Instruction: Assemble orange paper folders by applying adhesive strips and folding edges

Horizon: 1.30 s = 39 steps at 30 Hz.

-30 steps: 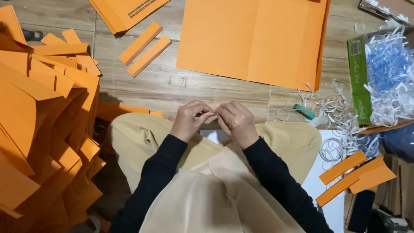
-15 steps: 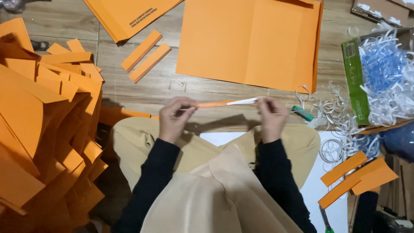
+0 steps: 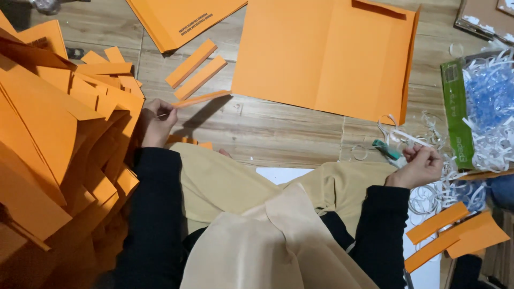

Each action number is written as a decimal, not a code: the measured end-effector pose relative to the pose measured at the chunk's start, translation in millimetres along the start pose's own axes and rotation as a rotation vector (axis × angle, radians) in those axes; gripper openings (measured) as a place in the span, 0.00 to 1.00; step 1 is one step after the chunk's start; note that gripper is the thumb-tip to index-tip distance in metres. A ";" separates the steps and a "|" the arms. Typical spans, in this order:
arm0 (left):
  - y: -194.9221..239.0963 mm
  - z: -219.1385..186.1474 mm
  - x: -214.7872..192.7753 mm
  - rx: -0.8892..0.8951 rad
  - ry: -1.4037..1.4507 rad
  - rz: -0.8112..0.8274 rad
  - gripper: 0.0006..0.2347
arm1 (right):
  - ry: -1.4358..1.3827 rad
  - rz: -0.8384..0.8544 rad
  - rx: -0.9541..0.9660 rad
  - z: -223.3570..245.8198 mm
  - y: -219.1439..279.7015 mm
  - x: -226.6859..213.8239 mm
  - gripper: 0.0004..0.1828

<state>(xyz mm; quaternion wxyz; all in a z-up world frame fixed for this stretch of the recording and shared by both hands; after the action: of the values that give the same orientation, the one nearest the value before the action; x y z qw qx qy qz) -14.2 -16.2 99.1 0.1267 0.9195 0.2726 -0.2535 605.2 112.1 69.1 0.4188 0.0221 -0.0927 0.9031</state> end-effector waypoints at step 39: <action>-38.4 144.9 66.9 -0.591 -0.910 0.560 0.12 | 1.276 0.372 -0.486 -65.2 -62.1 -79.7 0.11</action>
<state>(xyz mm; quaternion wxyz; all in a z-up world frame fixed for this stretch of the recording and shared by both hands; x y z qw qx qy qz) -45.1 -9.3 -62.0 0.5420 0.6817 -0.0023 -0.4915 706.6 103.5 5.0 0.2230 -0.6217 -0.0307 0.7502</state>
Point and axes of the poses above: each hand's wrist, its own y-axis away from the middle knuckle, its own x-axis out of the palm, z = x × y, the point moved 7 cm from there along -y, towards the middle knuckle, and after that the axes turned 2 degrees about -z, right-handed, at the moved point
